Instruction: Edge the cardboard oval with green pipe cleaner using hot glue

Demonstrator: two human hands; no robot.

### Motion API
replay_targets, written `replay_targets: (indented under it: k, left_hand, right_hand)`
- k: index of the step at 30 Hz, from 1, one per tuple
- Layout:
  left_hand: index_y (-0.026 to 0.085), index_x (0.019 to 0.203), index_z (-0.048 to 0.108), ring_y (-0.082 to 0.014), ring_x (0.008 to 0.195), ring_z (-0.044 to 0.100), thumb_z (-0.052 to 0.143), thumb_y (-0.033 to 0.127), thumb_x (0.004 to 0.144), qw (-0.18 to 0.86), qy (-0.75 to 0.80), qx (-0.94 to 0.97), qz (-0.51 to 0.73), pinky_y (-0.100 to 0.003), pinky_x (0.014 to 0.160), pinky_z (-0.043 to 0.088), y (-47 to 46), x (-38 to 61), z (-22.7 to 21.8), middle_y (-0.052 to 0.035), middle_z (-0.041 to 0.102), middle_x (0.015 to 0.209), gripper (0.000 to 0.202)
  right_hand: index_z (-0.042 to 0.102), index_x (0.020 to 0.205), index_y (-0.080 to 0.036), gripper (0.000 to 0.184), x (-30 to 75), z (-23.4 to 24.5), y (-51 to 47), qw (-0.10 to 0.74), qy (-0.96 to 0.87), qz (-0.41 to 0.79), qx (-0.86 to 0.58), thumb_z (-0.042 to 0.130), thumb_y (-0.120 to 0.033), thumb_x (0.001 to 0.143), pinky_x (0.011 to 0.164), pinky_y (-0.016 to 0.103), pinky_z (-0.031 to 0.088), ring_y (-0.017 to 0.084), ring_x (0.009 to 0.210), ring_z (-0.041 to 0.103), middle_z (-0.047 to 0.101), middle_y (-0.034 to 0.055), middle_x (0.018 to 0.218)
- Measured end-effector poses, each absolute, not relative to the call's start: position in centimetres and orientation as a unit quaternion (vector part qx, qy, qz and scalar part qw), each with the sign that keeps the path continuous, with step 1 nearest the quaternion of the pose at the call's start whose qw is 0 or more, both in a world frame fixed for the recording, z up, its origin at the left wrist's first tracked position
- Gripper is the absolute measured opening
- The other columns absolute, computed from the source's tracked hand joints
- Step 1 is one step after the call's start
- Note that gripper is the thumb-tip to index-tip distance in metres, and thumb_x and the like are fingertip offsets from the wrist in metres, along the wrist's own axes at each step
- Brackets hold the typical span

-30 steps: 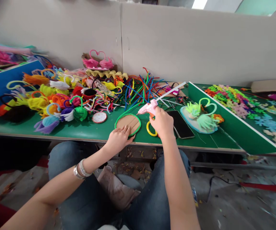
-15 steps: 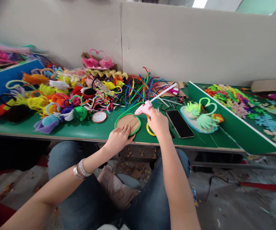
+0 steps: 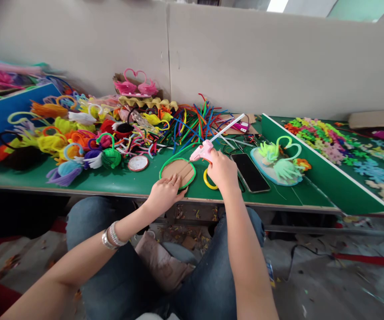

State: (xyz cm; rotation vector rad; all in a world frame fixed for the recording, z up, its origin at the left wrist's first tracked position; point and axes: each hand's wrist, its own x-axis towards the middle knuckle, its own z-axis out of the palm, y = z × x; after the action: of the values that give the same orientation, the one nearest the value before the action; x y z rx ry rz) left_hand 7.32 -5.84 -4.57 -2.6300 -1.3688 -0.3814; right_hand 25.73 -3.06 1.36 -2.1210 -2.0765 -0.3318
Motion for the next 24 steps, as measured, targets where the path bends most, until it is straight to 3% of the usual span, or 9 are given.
replay_targets:
  k: [24]
  left_hand:
    - [0.002,0.114,0.060,-0.0286,0.102,0.065,0.049,0.031,0.089,0.077,-0.458,-0.875,-0.140,-0.035,0.081,0.052,-5.81,7.35,-4.67,-0.0249,0.063,0.117,0.040]
  right_hand:
    - [0.060,0.111,-0.021,0.036,26.53,1.67,-3.43,0.087,-0.672,-0.151,-0.720,0.047,-0.018,0.077,0.054,0.029,0.028,0.022,0.081,0.062,0.069,0.0074,0.097]
